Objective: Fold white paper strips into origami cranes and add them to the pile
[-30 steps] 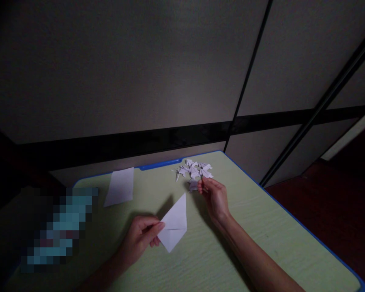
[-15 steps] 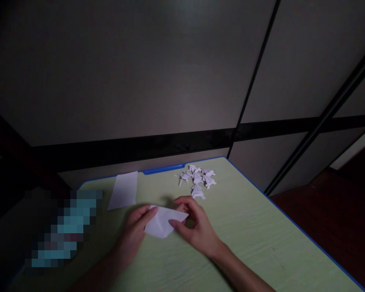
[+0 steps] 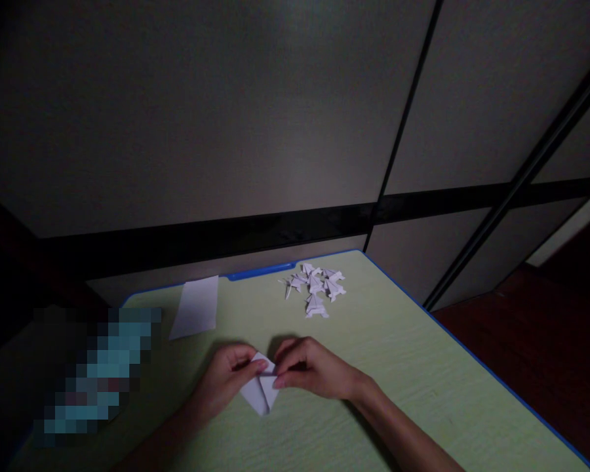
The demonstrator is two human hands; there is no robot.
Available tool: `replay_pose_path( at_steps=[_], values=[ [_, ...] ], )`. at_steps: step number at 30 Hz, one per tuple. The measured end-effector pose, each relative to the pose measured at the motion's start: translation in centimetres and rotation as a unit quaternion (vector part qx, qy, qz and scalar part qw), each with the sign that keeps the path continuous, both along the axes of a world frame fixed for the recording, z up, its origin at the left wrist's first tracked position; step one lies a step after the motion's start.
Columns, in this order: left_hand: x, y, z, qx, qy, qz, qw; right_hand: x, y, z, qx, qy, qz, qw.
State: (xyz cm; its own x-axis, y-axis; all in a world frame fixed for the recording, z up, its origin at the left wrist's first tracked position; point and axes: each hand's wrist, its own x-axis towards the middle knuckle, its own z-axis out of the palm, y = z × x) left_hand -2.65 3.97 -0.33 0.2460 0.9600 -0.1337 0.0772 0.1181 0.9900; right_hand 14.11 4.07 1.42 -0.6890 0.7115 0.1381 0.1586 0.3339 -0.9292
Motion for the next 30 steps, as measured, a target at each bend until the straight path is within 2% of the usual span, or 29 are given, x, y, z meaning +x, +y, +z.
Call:
replay_pose_path(
  at_steps=[4,10,17,21,25,30],
  values=[
    [0.1,0.0,0.1,-0.014,-0.016,0.036,0.999,-1.2,-0.2,-0.8,-0.051,0.018,-0.087,0.995],
    [0.0,0.1,0.3,-0.016,-0.048,0.047,0.998,-2.3,-0.9,-0.6,0.015,0.008,-0.173,0.985],
    [-0.2,-0.1,0.4,-0.03,-0.065,0.05,0.996,-2.4,-1.1,-0.3,0.063,-0.022,-0.209,0.976],
    [-0.5,-0.2,0.2,-0.007,-0.058,0.051,0.997,-2.5,-1.3,-0.3,0.087,-0.03,-0.212,0.973],
    [-0.4,-0.2,0.0,-0.014,-0.056,0.031,0.998,-2.6,-1.4,-0.2,0.102,-0.043,-0.215,0.97],
    [0.0,-0.1,0.4,-0.001,-0.044,0.036,0.998,-2.6,-1.4,-0.2,0.108,-0.053,-0.214,0.97]
  ],
)
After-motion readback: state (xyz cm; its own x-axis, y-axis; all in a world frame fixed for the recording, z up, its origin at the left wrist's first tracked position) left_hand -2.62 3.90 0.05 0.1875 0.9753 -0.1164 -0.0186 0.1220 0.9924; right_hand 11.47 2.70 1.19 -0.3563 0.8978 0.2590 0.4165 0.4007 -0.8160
